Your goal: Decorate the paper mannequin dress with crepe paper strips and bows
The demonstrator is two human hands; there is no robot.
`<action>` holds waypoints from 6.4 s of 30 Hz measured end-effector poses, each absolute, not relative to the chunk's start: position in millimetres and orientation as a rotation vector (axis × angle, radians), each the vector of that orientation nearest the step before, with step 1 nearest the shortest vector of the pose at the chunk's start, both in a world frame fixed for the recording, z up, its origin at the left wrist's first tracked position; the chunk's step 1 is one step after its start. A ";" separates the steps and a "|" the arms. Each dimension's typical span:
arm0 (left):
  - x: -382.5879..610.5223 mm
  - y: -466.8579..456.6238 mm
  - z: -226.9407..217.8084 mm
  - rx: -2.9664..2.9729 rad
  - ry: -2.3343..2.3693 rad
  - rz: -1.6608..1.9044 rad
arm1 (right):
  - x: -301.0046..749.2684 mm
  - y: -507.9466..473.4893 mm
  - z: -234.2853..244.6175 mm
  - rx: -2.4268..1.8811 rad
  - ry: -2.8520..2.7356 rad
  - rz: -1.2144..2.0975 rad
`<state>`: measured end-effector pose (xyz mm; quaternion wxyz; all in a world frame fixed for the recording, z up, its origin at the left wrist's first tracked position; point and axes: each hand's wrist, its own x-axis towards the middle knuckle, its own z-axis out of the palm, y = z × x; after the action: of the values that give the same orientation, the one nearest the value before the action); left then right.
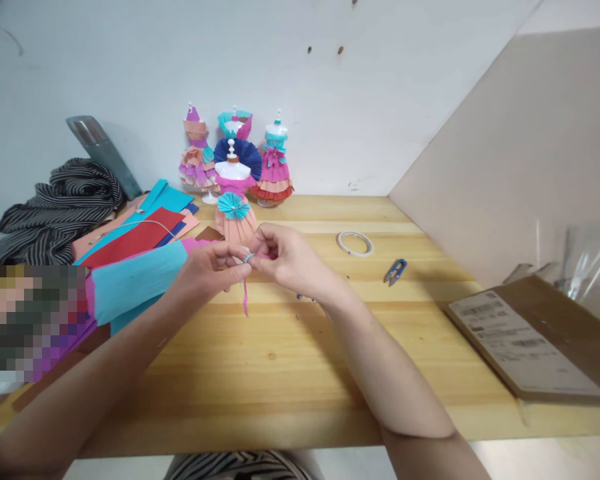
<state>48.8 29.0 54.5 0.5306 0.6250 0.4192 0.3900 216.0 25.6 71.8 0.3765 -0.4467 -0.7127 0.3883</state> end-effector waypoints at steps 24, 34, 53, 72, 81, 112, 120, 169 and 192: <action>37.0 37.1 59.3 1.662 0.942 0.873 | 224.5 20.9 81.9 -1.160 -1.806 1.122; 31.2 40.5 55.6 1.839 0.884 0.602 | 230.8 21.2 89.4 -1.170 -1.714 1.058; 22.3 41.8 71.7 1.630 0.791 0.530 | 241.0 13.5 94.4 -1.056 -2.034 0.516; 22.3 34.2 83.6 1.564 0.864 0.574 | 207.8 -3.2 85.5 -0.971 -2.238 0.462; 23.8 34.0 80.7 1.499 0.804 0.496 | 203.3 -0.2 81.0 -0.923 -2.197 0.370; 30.9 23.7 70.9 2.015 1.147 0.767 | 194.7 9.6 63.6 -1.021 -2.005 0.188; 30.7 15.5 79.9 2.099 1.235 0.839 | 195.1 17.1 61.3 -0.995 -1.758 0.526; 37.3 14.5 68.3 2.183 1.131 1.303 | 193.3 14.6 60.2 -0.869 -1.601 0.541; 28.4 22.1 74.6 2.089 1.026 1.285 | 196.2 15.9 64.9 -0.816 -1.458 0.962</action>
<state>28.4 22.1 74.6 0.2392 0.7629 0.3748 0.4694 196.2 15.9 64.9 0.5703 -0.3478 -0.6210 0.4100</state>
